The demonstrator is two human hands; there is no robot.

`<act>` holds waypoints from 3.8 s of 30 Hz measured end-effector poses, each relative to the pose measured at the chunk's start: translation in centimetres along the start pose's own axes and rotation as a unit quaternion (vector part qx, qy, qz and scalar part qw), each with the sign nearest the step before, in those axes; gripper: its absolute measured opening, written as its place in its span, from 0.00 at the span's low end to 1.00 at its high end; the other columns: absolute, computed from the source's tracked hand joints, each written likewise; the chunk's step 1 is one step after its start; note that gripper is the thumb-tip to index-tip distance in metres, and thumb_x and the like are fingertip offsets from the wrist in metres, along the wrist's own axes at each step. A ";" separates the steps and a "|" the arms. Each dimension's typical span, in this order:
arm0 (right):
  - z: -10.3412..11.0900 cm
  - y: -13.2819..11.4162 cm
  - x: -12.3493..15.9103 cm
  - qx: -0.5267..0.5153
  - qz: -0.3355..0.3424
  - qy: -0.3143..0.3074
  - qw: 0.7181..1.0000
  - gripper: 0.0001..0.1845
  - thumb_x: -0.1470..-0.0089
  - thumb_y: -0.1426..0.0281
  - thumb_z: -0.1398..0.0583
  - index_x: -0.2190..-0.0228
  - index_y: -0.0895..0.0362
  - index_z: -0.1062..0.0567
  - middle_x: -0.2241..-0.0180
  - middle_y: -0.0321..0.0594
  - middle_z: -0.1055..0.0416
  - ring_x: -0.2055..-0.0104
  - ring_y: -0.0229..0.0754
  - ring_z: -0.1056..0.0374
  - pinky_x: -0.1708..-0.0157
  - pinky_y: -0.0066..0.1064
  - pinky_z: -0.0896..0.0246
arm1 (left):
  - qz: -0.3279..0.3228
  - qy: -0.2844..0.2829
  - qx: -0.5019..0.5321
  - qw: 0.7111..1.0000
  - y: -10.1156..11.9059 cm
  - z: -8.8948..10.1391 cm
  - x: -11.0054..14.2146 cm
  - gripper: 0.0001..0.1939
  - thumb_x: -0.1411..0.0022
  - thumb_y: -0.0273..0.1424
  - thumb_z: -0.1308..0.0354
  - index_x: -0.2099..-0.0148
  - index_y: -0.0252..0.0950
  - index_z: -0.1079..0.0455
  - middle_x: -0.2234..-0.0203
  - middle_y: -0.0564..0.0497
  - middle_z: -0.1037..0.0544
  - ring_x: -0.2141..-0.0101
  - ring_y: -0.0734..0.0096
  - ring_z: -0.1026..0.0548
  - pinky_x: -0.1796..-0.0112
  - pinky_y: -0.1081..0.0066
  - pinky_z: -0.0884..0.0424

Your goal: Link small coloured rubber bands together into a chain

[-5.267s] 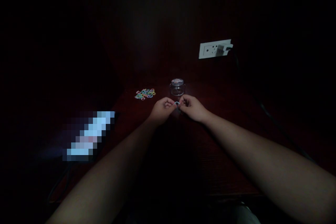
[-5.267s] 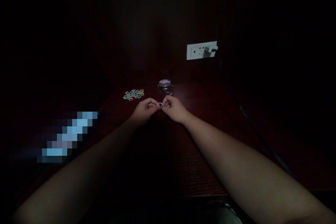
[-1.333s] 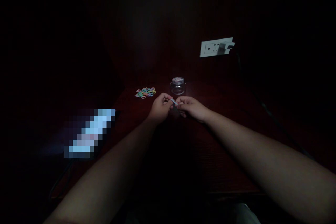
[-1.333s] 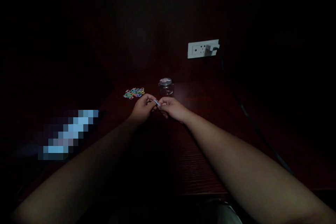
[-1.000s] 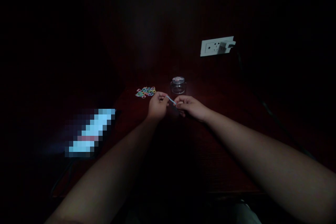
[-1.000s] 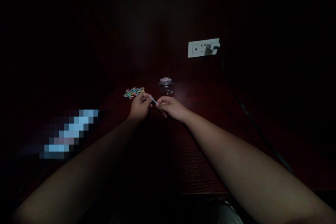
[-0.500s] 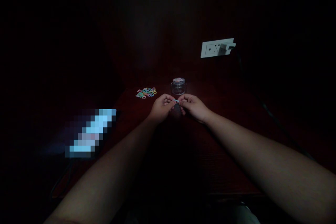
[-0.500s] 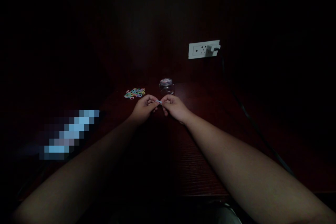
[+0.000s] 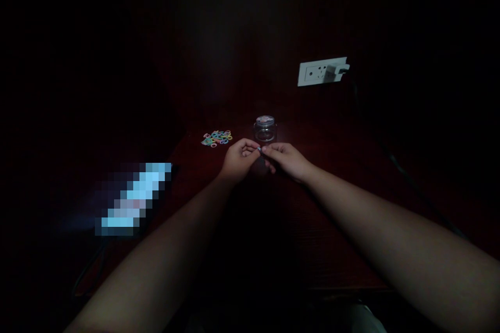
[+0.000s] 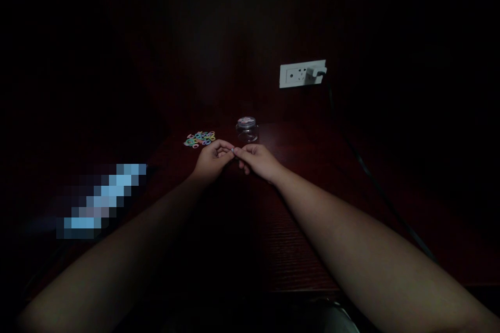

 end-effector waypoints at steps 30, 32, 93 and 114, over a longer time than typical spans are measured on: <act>0.7 0.0 -0.2 0.100 0.041 0.079 0.991 0.06 0.54 0.69 0.42 0.74 0.59 0.34 0.81 0.32 0.37 0.84 0.29 0.44 0.85 0.23 0.51 | 0.039 -0.014 -0.017 0.999 -0.1 -0.3 0.3 0.09 0.53 0.30 0.39 0.68 0.32 0.31 0.80 0.54 0.28 0.79 0.80 0.32 0.77 0.78 0.36; 0.8 0.0 -0.2 0.103 0.045 0.079 0.990 0.06 0.54 0.69 0.42 0.73 0.59 0.34 0.81 0.32 0.38 0.83 0.30 0.44 0.84 0.23 0.50 | 0.039 -0.013 -0.017 0.999 -0.2 -0.3 0.2 0.09 0.53 0.30 0.39 0.68 0.32 0.31 0.79 0.54 0.28 0.79 0.81 0.32 0.77 0.78 0.36; 1.2 -0.4 -0.2 0.168 0.073 0.090 0.979 0.04 0.56 0.71 0.43 0.75 0.60 0.32 0.79 0.33 0.38 0.79 0.31 0.45 0.79 0.25 0.49 | 0.061 -0.054 -0.091 0.992 -0.6 -0.6 0.3 0.08 0.50 0.32 0.43 0.71 0.32 0.34 0.80 0.54 0.31 0.79 0.79 0.35 0.75 0.76 0.39; 0.7 0.0 -0.3 0.160 0.089 0.043 0.982 0.06 0.55 0.69 0.42 0.75 0.59 0.33 0.78 0.33 0.36 0.79 0.31 0.44 0.79 0.24 0.49 | 0.043 -0.091 -0.136 0.986 -0.6 -0.7 0.4 0.07 0.46 0.31 0.51 0.74 0.34 0.39 0.80 0.55 0.32 0.77 0.78 0.37 0.74 0.76 0.40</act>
Point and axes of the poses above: each hand's wrist, its own x-axis away from the middle knuckle, its own z-axis out of the back of the hand, y = z × x, the point moved 5 cm from there along -x, towards the middle knuckle
